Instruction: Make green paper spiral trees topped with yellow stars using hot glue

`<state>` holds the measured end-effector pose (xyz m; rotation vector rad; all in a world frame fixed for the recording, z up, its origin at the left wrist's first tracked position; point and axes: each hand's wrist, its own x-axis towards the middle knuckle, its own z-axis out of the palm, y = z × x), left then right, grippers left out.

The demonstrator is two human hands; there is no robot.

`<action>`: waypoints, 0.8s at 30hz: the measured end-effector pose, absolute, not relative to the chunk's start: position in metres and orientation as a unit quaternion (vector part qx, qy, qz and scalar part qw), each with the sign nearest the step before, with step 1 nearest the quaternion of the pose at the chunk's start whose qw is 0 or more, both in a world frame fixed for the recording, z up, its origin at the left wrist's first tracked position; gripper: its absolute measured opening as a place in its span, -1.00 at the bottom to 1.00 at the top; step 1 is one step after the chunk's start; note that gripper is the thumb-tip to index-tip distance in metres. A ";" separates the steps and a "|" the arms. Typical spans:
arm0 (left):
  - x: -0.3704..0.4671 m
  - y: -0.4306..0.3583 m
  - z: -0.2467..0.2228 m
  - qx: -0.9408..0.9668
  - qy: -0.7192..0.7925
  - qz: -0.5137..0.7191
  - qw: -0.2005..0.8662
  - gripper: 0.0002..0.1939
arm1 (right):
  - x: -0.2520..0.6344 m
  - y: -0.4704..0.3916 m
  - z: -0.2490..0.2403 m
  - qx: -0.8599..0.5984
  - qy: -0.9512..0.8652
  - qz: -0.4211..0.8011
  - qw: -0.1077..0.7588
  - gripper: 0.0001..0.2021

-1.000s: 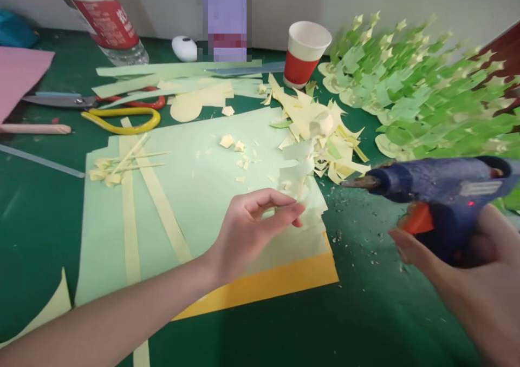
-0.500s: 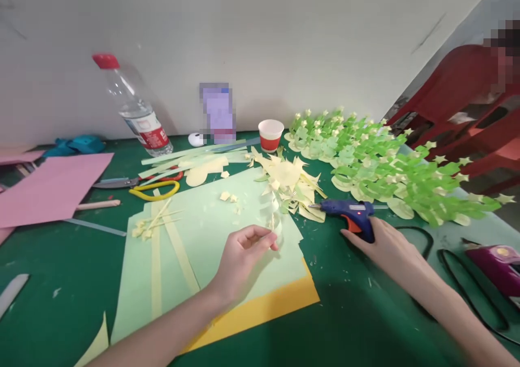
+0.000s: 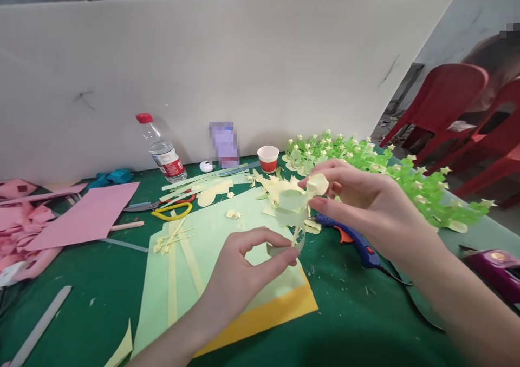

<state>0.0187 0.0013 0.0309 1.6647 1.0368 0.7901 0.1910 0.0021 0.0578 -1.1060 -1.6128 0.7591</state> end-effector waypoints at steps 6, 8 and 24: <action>0.016 -0.001 0.033 0.698 0.446 0.326 0.456 -0.89 | 0.188 0.002 0.056 -0.411 -0.644 0.385 0.519 -0.96; 0.017 0.000 0.032 0.699 0.447 0.321 0.456 -0.90 | 0.187 0.001 0.056 -0.414 -0.642 0.384 0.519 -0.97; 0.016 0.009 0.022 0.706 0.444 0.353 0.424 -0.90 | 0.184 0.004 0.047 -0.431 -0.618 0.372 0.542 -0.90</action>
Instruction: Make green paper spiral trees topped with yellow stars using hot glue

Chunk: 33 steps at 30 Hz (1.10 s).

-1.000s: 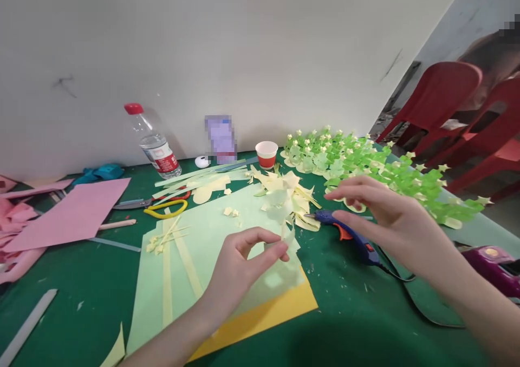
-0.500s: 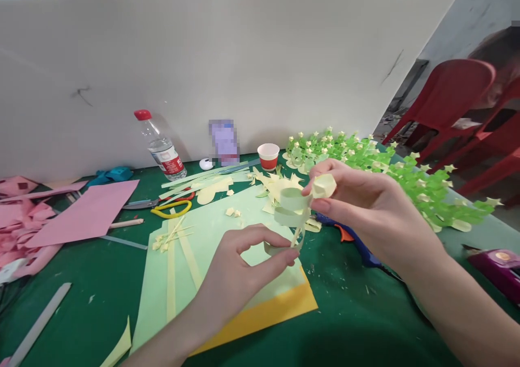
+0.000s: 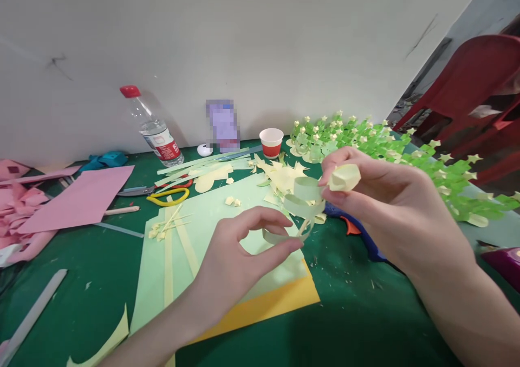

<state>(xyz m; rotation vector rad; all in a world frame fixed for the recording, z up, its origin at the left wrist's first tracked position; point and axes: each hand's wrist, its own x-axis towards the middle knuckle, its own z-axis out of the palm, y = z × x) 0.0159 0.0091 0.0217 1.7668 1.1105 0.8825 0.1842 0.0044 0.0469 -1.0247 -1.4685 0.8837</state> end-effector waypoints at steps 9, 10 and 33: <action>0.016 0.013 0.023 0.718 0.400 0.376 0.427 -0.88 | 0.180 0.007 0.041 -0.442 -0.626 0.356 0.535 -0.89; 0.016 0.013 0.023 0.719 0.400 0.374 0.429 -0.88 | 0.180 0.007 0.040 -0.444 -0.627 0.355 0.533 -0.89; 0.016 0.018 0.020 0.716 0.427 0.367 0.412 -0.75 | 0.175 0.003 0.037 -0.447 -0.640 0.348 0.519 -0.86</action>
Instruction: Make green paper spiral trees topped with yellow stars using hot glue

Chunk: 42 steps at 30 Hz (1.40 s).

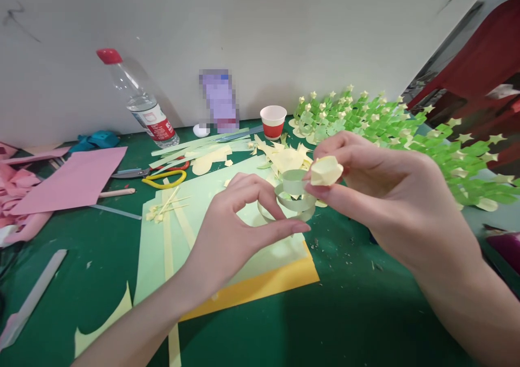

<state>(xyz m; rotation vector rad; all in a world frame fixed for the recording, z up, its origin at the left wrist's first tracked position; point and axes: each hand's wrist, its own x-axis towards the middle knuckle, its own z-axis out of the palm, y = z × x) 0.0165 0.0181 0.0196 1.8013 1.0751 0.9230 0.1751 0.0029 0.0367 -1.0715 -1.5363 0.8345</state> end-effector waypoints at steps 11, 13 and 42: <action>0.018 0.017 0.019 0.738 0.442 0.359 0.361 -0.67 | 0.170 -0.002 0.038 -0.475 -0.640 0.331 0.505 -0.90; 0.019 0.018 0.018 0.736 0.448 0.364 0.353 -0.69 | 0.170 -0.002 0.038 -0.480 -0.638 0.329 0.504 -0.89; 0.014 0.019 0.008 0.529 0.370 0.307 0.699 -0.82 | 0.180 0.012 0.034 -0.483 -0.536 0.447 0.528 -0.81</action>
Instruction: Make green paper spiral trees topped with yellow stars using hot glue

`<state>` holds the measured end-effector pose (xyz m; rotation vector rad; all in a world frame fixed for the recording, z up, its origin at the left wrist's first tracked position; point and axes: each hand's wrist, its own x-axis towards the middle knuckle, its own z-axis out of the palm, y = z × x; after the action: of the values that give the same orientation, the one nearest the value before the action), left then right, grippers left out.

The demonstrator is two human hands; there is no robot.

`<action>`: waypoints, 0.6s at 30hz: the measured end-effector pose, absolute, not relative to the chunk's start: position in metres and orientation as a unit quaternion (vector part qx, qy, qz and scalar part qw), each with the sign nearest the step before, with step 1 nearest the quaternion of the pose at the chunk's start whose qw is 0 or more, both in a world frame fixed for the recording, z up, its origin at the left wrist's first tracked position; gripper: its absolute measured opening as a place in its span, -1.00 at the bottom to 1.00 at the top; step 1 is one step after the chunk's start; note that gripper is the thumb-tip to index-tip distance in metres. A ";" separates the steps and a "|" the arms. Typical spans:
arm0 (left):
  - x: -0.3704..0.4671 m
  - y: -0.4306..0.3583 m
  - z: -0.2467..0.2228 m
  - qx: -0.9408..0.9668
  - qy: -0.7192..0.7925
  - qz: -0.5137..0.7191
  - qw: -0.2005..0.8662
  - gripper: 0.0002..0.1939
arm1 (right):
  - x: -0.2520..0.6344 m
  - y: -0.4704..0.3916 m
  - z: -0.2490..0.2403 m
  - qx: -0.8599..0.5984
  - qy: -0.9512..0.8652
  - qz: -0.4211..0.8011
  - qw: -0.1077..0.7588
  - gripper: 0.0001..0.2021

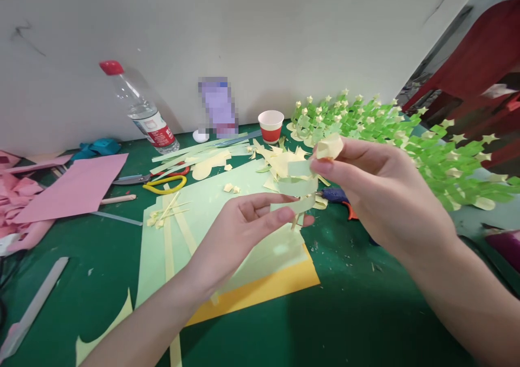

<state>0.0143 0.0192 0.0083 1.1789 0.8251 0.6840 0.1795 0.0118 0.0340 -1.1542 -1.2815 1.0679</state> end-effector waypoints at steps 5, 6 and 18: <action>0.013 0.019 0.009 0.547 0.387 0.298 0.680 -0.71 | 0.178 0.011 0.034 -0.500 -0.538 0.432 0.523 -0.83; 0.014 0.019 0.009 0.554 0.405 0.295 0.665 -0.66 | 0.177 0.011 0.034 -0.506 -0.541 0.423 0.522 -0.84; 0.024 0.019 0.018 0.607 0.530 0.260 0.532 -0.44 | 0.167 0.004 0.035 -0.520 -0.571 0.377 0.511 -0.88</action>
<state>0.0238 0.0193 0.0184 1.4467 1.2646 0.6201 0.1670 0.0039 0.0351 -1.2521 -1.3736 0.9076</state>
